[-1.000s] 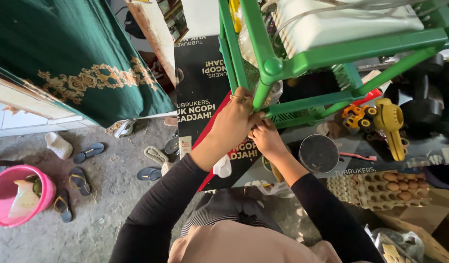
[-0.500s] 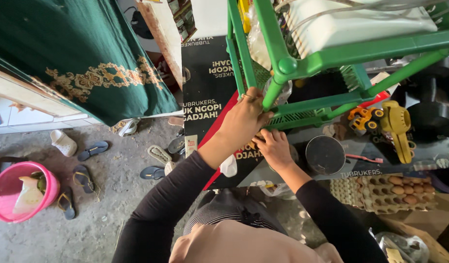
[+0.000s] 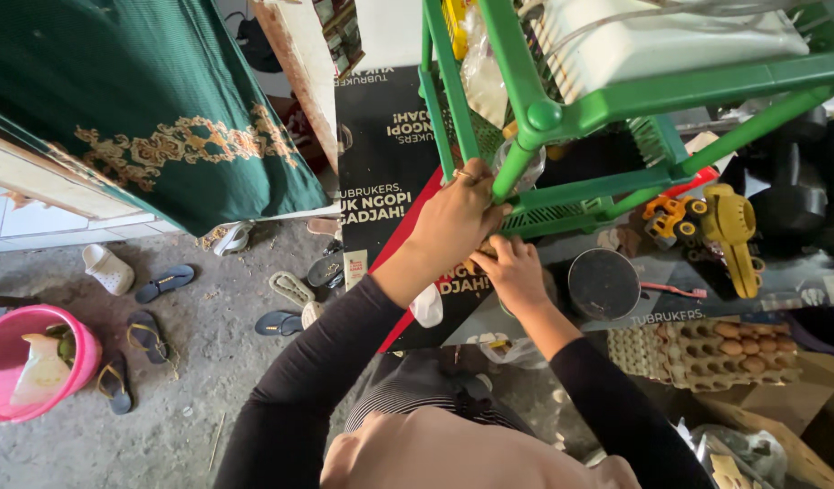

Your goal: The person organizes a green plastic cart by arranging packets of coffee and other items on the top shelf, then moves to the lower shelf to place a small container and a yellow tool. The person then wipes the cart's frame with a cloth.

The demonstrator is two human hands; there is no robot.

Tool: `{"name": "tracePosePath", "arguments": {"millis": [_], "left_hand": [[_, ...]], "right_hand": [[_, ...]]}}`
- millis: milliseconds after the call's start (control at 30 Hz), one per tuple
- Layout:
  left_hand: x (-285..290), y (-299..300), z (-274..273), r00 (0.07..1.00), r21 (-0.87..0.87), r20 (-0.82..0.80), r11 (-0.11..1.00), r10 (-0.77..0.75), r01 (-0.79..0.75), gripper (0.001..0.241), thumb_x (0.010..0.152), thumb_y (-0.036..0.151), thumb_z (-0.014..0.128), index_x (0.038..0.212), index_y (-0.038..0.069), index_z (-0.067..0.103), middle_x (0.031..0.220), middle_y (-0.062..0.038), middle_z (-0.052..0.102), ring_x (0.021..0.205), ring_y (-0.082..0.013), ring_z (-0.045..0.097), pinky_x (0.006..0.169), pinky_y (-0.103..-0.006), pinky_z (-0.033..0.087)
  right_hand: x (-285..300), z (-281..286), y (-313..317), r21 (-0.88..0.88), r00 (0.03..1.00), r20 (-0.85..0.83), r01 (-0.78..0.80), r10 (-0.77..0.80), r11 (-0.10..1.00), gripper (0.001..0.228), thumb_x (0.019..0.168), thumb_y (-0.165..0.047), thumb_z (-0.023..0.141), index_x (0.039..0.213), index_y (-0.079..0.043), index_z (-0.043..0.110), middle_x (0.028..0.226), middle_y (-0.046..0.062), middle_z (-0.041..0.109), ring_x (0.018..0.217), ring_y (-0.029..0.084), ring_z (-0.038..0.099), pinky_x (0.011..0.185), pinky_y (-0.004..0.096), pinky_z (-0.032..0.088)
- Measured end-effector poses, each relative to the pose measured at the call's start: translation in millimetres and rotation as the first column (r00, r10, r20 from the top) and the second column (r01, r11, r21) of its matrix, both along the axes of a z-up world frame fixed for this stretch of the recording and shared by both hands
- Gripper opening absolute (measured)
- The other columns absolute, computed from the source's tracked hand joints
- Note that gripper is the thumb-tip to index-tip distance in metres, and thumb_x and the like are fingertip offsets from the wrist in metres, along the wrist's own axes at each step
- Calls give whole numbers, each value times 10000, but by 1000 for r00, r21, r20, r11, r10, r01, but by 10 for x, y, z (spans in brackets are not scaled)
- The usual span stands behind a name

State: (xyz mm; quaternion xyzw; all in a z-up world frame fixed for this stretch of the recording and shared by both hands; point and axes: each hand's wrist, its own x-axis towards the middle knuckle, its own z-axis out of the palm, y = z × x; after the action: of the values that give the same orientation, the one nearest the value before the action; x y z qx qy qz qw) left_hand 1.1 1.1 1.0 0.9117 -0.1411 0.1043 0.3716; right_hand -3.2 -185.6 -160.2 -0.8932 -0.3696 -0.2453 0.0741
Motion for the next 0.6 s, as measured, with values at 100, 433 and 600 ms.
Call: {"name": "tracePosePath", "arguments": {"millis": [100,433,600], "left_hand": [[5,-4,-3,999,-4,50,1000,-1,1,312,929,300,697,1097,37,686,1184,-110,606,978,-358,679,800,-460,563],[7,-8,-10,999,-12,34,1000,-3,4,337,926,295,701,1119,21,673,1200,-114,578,990,-361,676,793,-470,556],[-26,12,46,1000,10,-22,1000,-6,6,338,936,308,699,1104,17,667,1214,-108,581,986,-357,678,794,-468,557]], "right_hand": [[-2,96,-126,33,998,-64,-25,27,999,433,764,-156,705,1175,-282,751,1156,47,552,1064,297,569,886,435,502],[-105,-2,326,151,999,50,9,-17,989,253,796,-146,714,1041,-209,727,1122,64,582,1001,308,600,804,439,489],[-151,98,70,80,997,-71,45,-40,996,353,742,-146,747,1082,-238,748,996,40,555,941,298,594,752,445,492]]}}
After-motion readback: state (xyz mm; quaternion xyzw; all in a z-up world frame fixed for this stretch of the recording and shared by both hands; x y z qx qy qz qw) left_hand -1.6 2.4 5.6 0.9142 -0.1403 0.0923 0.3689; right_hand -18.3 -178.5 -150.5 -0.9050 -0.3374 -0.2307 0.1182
